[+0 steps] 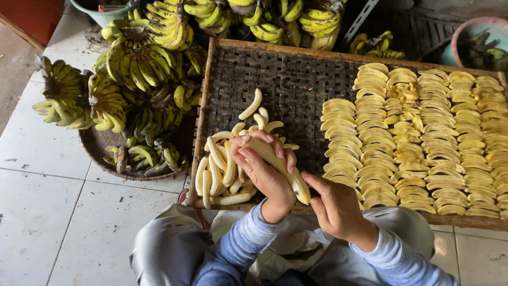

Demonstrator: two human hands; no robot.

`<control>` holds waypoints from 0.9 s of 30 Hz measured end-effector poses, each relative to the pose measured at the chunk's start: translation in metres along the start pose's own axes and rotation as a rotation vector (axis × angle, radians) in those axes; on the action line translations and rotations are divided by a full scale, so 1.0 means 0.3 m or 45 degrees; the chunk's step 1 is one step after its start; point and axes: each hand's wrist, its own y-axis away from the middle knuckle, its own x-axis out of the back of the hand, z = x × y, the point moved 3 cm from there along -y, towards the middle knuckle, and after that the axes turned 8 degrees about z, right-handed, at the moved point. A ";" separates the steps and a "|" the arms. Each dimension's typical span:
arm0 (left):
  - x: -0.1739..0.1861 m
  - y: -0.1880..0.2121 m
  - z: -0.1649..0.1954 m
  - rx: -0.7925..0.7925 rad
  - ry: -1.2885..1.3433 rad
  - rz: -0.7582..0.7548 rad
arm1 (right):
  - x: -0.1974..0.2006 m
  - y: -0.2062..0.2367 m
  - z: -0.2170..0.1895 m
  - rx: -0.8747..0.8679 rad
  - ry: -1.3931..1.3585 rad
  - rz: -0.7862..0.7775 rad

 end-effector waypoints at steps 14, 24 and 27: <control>0.001 0.021 -0.035 0.274 0.120 0.096 | -0.025 -0.024 0.030 0.000 0.063 0.000; -0.003 0.011 -0.052 0.440 0.202 0.114 | -0.030 -0.104 0.028 0.021 0.196 0.037; 0.004 0.013 -0.065 0.533 0.262 0.182 | -0.033 -0.117 0.035 0.029 0.228 0.035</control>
